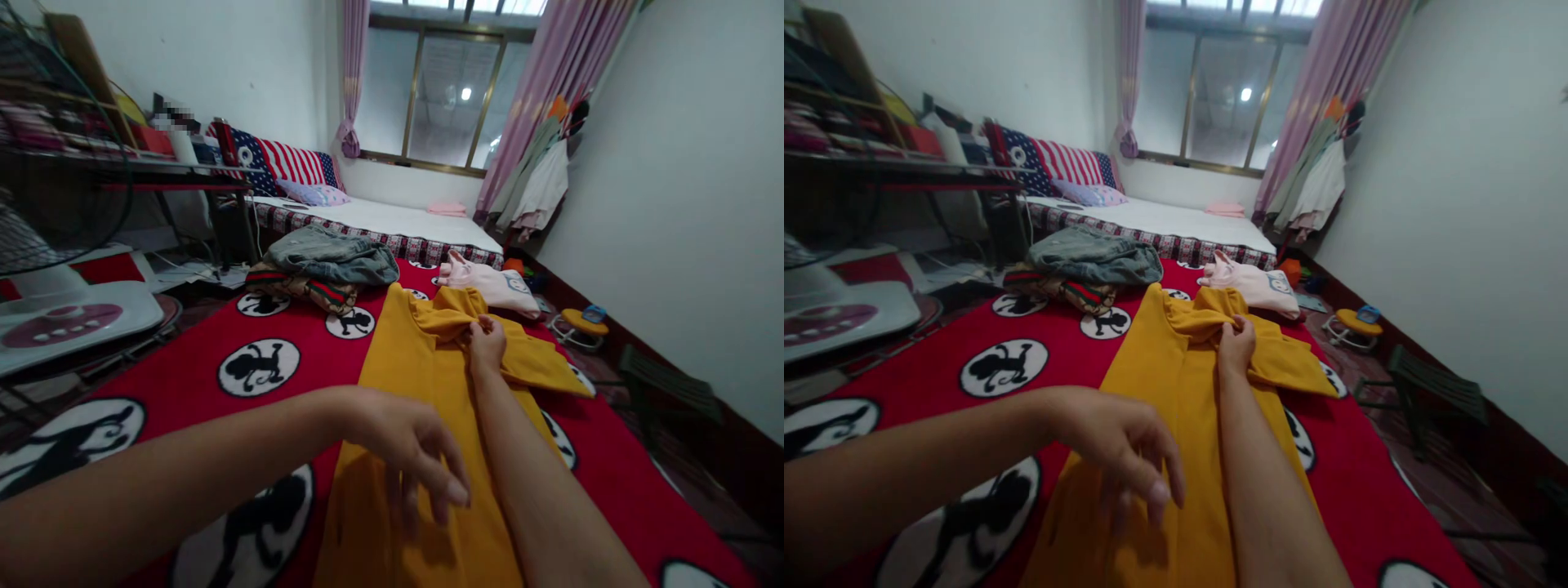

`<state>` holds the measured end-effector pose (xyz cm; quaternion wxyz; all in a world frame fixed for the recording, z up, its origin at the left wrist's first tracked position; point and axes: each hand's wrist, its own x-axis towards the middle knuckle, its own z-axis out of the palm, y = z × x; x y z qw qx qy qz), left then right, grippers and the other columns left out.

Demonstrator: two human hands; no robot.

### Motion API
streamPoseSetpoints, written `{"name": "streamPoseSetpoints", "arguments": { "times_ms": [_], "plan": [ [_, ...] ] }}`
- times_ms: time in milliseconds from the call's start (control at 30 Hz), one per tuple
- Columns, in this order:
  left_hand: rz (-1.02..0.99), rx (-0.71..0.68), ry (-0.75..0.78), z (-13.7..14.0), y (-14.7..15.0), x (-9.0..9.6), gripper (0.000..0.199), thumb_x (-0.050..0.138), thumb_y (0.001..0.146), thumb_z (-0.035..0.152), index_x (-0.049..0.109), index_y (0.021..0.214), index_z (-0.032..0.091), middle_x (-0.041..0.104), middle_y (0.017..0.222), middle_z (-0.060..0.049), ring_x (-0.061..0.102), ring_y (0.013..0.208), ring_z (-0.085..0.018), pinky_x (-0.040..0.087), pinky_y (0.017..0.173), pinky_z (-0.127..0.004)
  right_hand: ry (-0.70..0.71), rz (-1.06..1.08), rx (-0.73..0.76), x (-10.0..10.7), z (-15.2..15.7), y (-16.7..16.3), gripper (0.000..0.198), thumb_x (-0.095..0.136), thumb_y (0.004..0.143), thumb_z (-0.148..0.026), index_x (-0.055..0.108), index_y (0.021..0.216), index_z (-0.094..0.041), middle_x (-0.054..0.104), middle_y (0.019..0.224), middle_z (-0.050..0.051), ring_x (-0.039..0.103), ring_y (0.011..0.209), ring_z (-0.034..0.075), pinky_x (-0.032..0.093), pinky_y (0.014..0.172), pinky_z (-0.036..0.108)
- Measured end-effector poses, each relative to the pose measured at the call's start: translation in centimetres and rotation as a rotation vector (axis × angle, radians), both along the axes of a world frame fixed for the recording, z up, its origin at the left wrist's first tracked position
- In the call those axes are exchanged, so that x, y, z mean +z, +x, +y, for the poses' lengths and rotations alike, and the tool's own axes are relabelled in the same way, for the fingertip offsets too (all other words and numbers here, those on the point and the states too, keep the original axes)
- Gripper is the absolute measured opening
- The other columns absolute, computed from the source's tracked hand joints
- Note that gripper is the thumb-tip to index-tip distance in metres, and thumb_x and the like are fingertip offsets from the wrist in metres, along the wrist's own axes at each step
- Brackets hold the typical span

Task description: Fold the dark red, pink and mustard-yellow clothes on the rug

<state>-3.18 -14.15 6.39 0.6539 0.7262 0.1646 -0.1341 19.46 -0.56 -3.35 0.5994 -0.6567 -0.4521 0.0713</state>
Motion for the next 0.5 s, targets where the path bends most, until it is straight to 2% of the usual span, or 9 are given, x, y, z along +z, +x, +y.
{"name": "streamPoseSetpoints", "arguments": {
  "times_ms": [33, 67, 133, 167, 233, 300, 400, 433, 500],
  "plan": [
    [-0.048, 0.116, 0.061, 1.1, 0.5, -0.4, 0.035, 0.063, 0.085, 0.043, 0.066, 0.106, 0.016, 0.072, 0.092, -0.007, 0.070, 0.067, -0.019, 0.055, 0.061, -0.028, 0.004, -0.001, 0.007, -0.1, 0.0, 0.1, 0.038, 0.047, 0.076, -0.025, 0.061, 0.108, -0.012, 0.065, 0.102, 0.014, 0.062, 0.088, 0.023, 0.050, 0.080, 0.034],
    [-0.116, 0.283, 0.209, 2.3, 0.9, -0.8, 0.029, 0.059, 0.088, 0.038, 0.066, 0.104, 0.014, 0.072, 0.093, -0.008, 0.070, 0.070, -0.019, 0.056, 0.065, -0.029, 0.007, -0.010, 0.010, -0.1, -0.1, 0.1, 0.037, 0.046, 0.077, -0.025, 0.060, 0.109, -0.012, 0.065, 0.103, 0.014, 0.062, 0.089, 0.023, 0.050, 0.081, 0.035],
    [-0.274, 0.693, 0.665, 4.9, 1.5, -2.0, 0.023, 0.053, 0.089, 0.025, 0.066, 0.104, 0.013, 0.071, 0.102, -0.011, 0.070, 0.090, -0.021, 0.055, 0.083, -0.033, 0.022, -0.073, -0.005, 0.3, -0.3, -0.2, 0.035, 0.046, 0.078, -0.024, 0.061, 0.107, -0.011, 0.063, 0.105, 0.015, 0.061, 0.093, 0.023, 0.048, 0.085, 0.036],
    [-0.328, 0.871, 0.892, 6.1, 1.7, -2.9, 0.026, 0.051, 0.088, 0.019, 0.064, 0.109, 0.013, 0.068, 0.112, -0.012, 0.066, 0.105, -0.022, 0.051, 0.095, -0.036, 0.036, -0.129, -0.023, 0.5, -0.4, -0.4, 0.033, 0.047, 0.079, -0.023, 0.061, 0.106, -0.011, 0.063, 0.105, 0.016, 0.060, 0.096, 0.024, 0.047, 0.089, 0.037],
    [-0.311, 1.064, 1.208, 8.2, 1.8, -5.0, 0.044, 0.049, 0.085, 0.013, 0.054, 0.129, 0.012, 0.054, 0.137, -0.015, 0.047, 0.131, -0.024, 0.036, 0.112, -0.040, 0.064, -0.292, -0.044, 0.9, -0.8, -0.8, 0.034, 0.048, 0.078, -0.020, 0.061, 0.108, -0.012, 0.062, 0.111, 0.016, 0.056, 0.106, 0.025, 0.042, 0.097, 0.039],
    [-0.114, 1.066, 1.307, 9.6, 1.7, -7.1, 0.057, 0.050, 0.086, 0.017, 0.041, 0.140, 0.005, 0.038, 0.150, -0.021, 0.032, 0.142, -0.028, 0.028, 0.117, -0.043, 0.042, -0.479, -0.049, 1.0, -1.1, -1.3, 0.041, 0.052, 0.076, -0.018, 0.059, 0.117, -0.013, 0.058, 0.125, 0.017, 0.048, 0.120, 0.028, 0.035, 0.105, 0.043],
    [0.182, 0.929, 1.307, 10.4, 1.6, -9.1, 0.062, 0.045, 0.093, 0.031, 0.034, 0.144, -0.003, 0.028, 0.153, -0.026, 0.023, 0.144, -0.033, 0.022, 0.119, -0.045, -0.117, -0.669, -0.026, 1.1, -1.5, -1.7, 0.046, 0.057, 0.072, -0.016, 0.060, 0.118, -0.017, 0.051, 0.138, 0.015, 0.034, 0.133, 0.033, 0.029, 0.108, 0.052],
    [0.231, 0.895, 1.315, 10.4, 1.6, -9.4, 0.062, 0.041, 0.095, 0.034, 0.034, 0.145, -0.003, 0.027, 0.153, -0.026, 0.022, 0.145, -0.032, 0.021, 0.119, -0.044, -0.162, -0.697, -0.004, 1.3, -1.7, -1.7, 0.040, 0.056, 0.072, -0.016, 0.064, 0.111, -0.018, 0.055, 0.135, 0.014, 0.035, 0.132, 0.034, 0.028, 0.107, 0.055],
    [0.268, 0.867, 1.339, 10.4, 1.7, -9.5, 0.064, 0.038, 0.096, 0.037, 0.032, 0.147, -0.002, 0.024, 0.155, -0.024, 0.020, 0.146, -0.031, 0.019, 0.120, -0.043, -0.154, -0.708, 0.028, 2.4, -2.0, -1.6, 0.027, 0.051, 0.074, -0.016, 0.069, 0.094, -0.019, 0.066, 0.116, 0.011, 0.048, 0.121, 0.031, 0.028, 0.106, 0.056]
  ]
}}
